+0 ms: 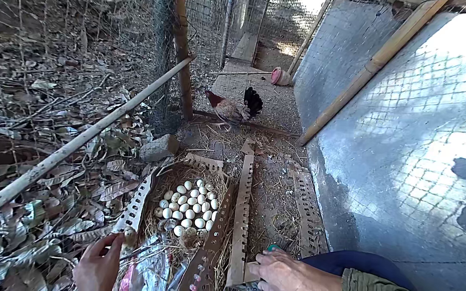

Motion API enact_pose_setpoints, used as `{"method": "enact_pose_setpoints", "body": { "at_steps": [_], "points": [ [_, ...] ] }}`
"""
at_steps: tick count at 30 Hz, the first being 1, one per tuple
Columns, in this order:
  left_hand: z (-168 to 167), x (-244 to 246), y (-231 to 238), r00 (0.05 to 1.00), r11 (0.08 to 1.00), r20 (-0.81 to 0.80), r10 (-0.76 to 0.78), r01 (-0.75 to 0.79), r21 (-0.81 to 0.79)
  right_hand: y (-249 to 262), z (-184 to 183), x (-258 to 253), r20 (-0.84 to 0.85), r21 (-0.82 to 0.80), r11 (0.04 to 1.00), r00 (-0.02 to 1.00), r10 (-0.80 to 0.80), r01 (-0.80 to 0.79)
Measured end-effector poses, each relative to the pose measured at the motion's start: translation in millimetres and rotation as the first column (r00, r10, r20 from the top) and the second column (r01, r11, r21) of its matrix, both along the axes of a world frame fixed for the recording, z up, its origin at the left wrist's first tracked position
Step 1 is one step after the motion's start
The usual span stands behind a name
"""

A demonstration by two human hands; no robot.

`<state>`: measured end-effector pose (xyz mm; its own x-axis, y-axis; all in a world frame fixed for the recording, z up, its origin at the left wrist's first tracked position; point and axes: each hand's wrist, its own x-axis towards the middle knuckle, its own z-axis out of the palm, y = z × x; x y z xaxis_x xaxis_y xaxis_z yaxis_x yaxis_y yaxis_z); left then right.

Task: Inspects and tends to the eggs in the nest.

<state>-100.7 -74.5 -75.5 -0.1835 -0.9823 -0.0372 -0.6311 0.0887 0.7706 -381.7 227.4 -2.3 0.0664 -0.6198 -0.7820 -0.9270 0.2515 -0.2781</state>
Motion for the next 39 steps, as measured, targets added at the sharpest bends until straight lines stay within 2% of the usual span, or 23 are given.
{"method": "enact_pose_setpoints", "body": {
  "at_steps": [21,28,39],
  "points": [
    [-7,1,-3,1.0,1.0,0.004,0.001,-0.001,-0.008,-5,2,3,-0.009,0.021,1.0,1.0,-0.002,0.002],
    [-9,-1,-4,1.0,1.0,0.013,0.004,-0.003,-0.008,-9,5,4,-0.022,0.073,0.997,1.0,-0.009,0.011],
    [-8,-5,-4,1.0,1.0,0.015,-0.013,0.013,0.005,-5,2,2,-0.016,0.054,0.998,1.0,-0.01,0.011]
  ]
}}
